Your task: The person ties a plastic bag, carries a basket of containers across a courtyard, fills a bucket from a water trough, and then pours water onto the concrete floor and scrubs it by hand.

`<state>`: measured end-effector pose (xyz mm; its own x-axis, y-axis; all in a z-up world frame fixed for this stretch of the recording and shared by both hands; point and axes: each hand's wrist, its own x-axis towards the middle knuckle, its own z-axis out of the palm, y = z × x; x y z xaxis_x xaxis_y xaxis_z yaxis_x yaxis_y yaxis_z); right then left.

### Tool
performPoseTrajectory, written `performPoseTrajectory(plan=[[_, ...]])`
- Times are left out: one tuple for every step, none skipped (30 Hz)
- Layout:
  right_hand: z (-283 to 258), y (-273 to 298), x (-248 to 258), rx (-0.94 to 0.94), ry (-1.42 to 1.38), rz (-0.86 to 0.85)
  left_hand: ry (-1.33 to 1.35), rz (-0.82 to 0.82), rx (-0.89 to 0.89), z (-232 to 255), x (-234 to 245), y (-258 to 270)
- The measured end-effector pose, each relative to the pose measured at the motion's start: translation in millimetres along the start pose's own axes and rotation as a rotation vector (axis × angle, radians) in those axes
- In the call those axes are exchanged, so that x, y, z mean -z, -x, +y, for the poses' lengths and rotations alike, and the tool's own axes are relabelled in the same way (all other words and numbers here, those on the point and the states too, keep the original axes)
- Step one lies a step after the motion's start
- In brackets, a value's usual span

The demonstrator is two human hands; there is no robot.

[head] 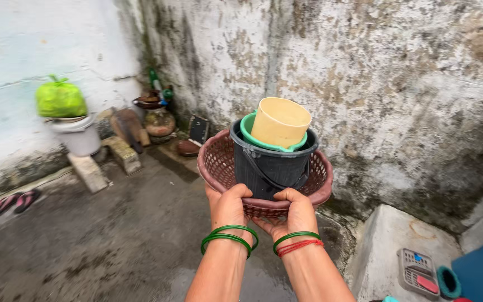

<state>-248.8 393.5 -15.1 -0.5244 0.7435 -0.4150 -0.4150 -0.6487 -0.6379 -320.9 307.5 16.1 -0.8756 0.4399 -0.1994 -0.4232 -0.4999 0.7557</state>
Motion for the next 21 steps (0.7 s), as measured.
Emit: performPoseTrajectory(plan=[[-0.3,-13.6,-3.8,0.002,-0.009,0.036,-0.026,0.008,0.042,-3.4,-3.2,-11.5],[-0.5,-26.3,-5.9,0.005,-0.018,0.071,-0.033,-0.010,0.067,-6.3,-7.8,-25.1],[-1.1,-38.8,-7.3,0.019,-0.029,0.093,-0.016,-0.053,0.055,-8.1,-13.2,-40.7],[-2.9,-50.4,-8.7,0.039,-0.038,0.105,0.002,-0.096,0.044,-9.5,-18.5,-55.8],[-4.2,-62.4,-15.7,0.051,-0.045,0.105,-0.003,-0.106,0.052,-8.4,-25.8,-71.3],[-8.0,-73.6,-21.5,0.058,-0.053,0.114,-0.044,-0.108,0.077,-9.7,-36.1,-85.2],[-13.0,-85.0,-24.7,0.065,-0.075,0.095,-0.087,-0.113,0.101,-11.9,-42.8,-99.2],[-16.4,-96.6,-29.3,0.073,-0.096,0.077,-0.095,-0.126,0.109,-12.8,-46.7,-114.1],[-21.5,-105.1,-31.9,0.088,-0.105,0.102,-0.074,-0.174,0.101,-16.7,-53.5,-125.0],[-27.2,-113.1,-34.4,0.114,-0.127,0.133,-0.052,-0.222,0.094,-21.6,-60.2,-134.7],[-31.6,-122.1,-37.3,0.140,-0.147,0.152,-0.054,-0.236,0.107,-27.5,-66.5,-144.3],[-36.7,-128.4,-36.5,0.153,-0.154,0.165,-0.074,-0.254,0.127,-35.5,-73.6,-151.6],[-42.5,-133.3,-34.9,0.171,-0.150,0.184,-0.096,-0.266,0.143,-42.0,-79.7,-159.0],[-47.9,-139.1,-33.5,0.188,-0.146,0.202,-0.101,-0.274,0.154,-48.2,-86.2,-167.3],[-52.3,-145.7,-30.4,0.197,-0.151,0.218,-0.079,-0.287,0.176,-56.9,-92.5,-174.2],[-57.1,-152.9,-26.2,0.212,-0.154,0.239,-0.056,-0.298,0.197,-66.4,-99.1,-180.1],[-62.8,-161.4,-22.8,0.224,-0.159,0.257,-0.062,-0.305,0.209,-75.0,-106.4,-185.3],[-68.7,-170.7,-17.8,0.228,-0.165,0.269,-0.069,-0.320,0.218,-84.4,-114.1,-189.8],[-73.8,-180.7,-9.8,0.242,-0.163,0.293,-0.073,-0.334,0.226,-95.6,-121.1,-194.0],[-79.8,-191.0,-0.3,0.255,-0.161,0.317,-0.076,-0.341,0.238,-107.1,-129.6,-198.6],[-86.7,-201.0,9.0,0.254,-0.167,0.332,-0.105,-0.338,0.252,-117.3,-138.7,-202.8]])
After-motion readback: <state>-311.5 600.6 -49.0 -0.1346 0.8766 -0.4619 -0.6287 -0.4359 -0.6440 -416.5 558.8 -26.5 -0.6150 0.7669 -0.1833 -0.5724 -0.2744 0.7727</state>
